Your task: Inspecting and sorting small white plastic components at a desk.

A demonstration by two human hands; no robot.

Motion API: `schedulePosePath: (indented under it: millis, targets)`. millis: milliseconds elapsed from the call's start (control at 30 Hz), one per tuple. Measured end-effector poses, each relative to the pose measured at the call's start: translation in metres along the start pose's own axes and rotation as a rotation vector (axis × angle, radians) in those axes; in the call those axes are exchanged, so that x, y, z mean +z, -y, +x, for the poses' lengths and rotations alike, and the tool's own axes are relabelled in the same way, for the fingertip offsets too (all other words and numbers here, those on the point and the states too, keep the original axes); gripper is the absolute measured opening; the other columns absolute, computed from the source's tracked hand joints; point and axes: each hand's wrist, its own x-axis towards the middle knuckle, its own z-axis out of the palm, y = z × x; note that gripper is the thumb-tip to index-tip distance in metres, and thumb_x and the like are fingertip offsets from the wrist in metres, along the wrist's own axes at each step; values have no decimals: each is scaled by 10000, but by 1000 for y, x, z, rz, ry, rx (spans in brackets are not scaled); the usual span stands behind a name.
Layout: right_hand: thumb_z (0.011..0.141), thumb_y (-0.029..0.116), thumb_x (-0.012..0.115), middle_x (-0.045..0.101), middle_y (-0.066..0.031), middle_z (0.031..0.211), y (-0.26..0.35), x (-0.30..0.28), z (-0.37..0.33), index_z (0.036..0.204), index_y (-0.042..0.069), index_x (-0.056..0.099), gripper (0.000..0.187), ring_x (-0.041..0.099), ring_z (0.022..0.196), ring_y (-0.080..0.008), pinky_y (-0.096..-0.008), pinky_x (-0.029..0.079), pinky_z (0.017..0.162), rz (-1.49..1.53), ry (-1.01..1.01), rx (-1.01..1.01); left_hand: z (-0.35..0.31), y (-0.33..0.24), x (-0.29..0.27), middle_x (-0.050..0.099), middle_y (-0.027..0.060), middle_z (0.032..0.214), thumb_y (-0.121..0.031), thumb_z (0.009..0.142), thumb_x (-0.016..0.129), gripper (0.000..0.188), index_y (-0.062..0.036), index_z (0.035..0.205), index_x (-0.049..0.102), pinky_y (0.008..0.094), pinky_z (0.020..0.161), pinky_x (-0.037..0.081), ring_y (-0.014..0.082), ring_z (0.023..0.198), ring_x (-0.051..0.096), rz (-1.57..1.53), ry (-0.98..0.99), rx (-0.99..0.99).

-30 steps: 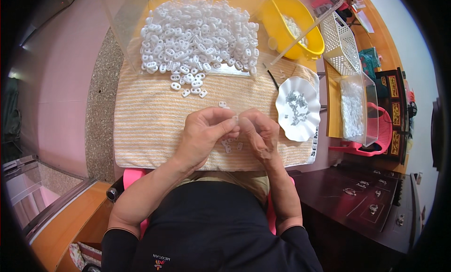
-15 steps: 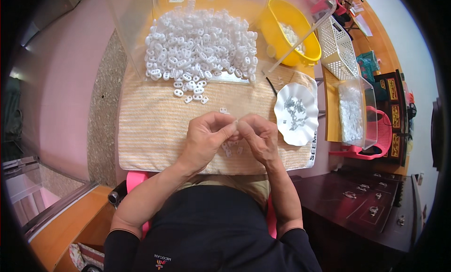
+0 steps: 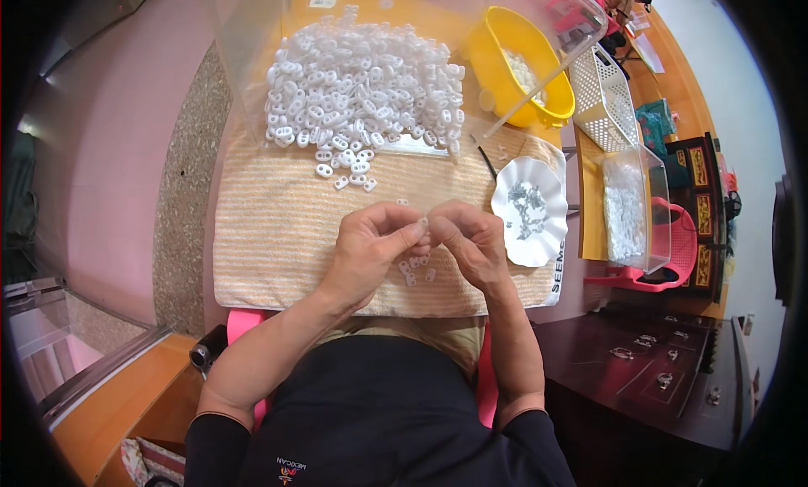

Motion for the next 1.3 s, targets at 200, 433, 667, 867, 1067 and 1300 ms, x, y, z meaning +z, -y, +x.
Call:
schedulePosePath:
  millis: [200,433,667,867,1067,1300]
  targets:
    - [924,61,617,666,-22,803,-4,-1,3,965,-31,655,108,600,736,-56,-202,493,669,44,14,-9,1,-4,0,672,80,903,-49,903,631,143,5,1034,613,278,769,575,132,799,665,-87,-4,-34]
    - [926,94,626,665,-13,806,-10,0,-2,951,-22,657,124,601,746,-54,-202,493,671,71,-27,23,0,-4,4,663,65,836,-96,898,657,123,2,966,627,231,680,519,111,745,630,-107,-36,-46]
    - [946,109,598,654,-33,841,-14,1,-4,951,-17,636,132,605,754,-90,-222,492,696,84,-31,48,0,-3,3,671,55,860,-113,895,666,138,-9,977,630,228,699,531,106,755,642,-101,-45,-75]
    - [950,111,593,647,-24,850,-13,4,-5,949,-16,633,133,593,760,-79,-216,486,698,66,-54,31,0,-3,3,673,61,873,-116,894,668,151,-4,988,628,231,720,540,108,769,647,-115,-39,-74]
    - [939,120,605,630,1,775,-11,12,-6,917,-18,635,143,568,722,-52,-202,469,660,124,-117,17,0,-2,2,671,58,868,-108,896,665,142,-4,985,629,227,713,536,104,764,642,-115,-31,-75]
    - [952,74,575,628,-9,867,-10,10,-7,933,-12,631,104,573,778,-66,-208,467,703,148,-87,29,0,-3,3,669,55,868,-95,902,654,117,-8,977,633,221,709,534,101,761,640,-113,-28,-83]
